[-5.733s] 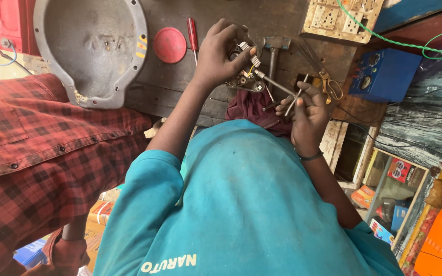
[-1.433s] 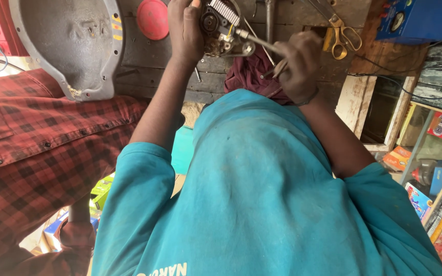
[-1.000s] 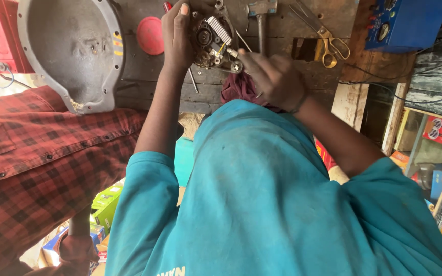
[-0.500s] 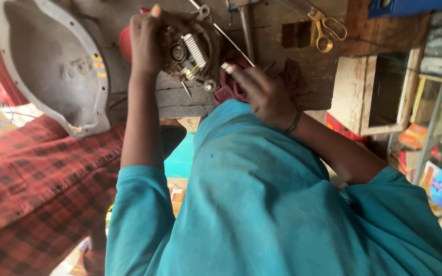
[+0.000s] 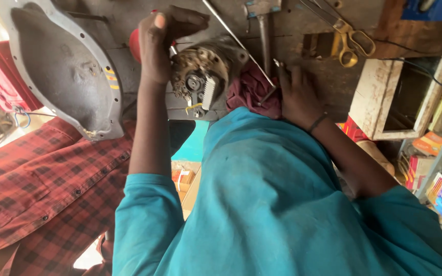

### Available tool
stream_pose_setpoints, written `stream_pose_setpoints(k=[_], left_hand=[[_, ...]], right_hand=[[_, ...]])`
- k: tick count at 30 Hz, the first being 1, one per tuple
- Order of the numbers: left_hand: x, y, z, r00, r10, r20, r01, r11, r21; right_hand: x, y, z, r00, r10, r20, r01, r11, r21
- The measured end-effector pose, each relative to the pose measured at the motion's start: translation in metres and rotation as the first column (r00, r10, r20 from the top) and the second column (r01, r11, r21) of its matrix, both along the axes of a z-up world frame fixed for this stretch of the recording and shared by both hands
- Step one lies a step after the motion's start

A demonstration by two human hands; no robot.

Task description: The recorder is disassembling and repairing an automotive alternator on a workbench.

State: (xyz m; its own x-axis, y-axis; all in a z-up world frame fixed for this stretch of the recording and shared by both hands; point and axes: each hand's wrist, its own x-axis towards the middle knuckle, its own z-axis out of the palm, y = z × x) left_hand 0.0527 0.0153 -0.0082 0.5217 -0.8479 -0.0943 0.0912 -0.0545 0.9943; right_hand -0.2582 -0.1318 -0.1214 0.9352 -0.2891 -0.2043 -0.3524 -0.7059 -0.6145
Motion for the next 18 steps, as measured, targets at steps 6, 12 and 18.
stream_pose_setpoints(k=[6,12,18], left_hand=[[0.004,-0.003,-0.002,0.999,-0.009,-0.043,0.010,1.000,0.015],[-0.006,0.010,-0.019,0.901,0.380,0.206,-0.391,0.921,0.009],[-0.060,0.062,-0.034,0.402,0.879,0.257,-0.858,0.459,-0.231]], right_hand=[[0.000,-0.007,0.000,0.996,0.076,-0.051,-0.075,0.997,0.013],[0.007,-0.017,0.019,0.987,0.137,-0.088,-0.145,0.984,-0.100],[0.029,-0.015,0.064,0.995,0.095,0.021,-0.095,0.995,-0.005]])
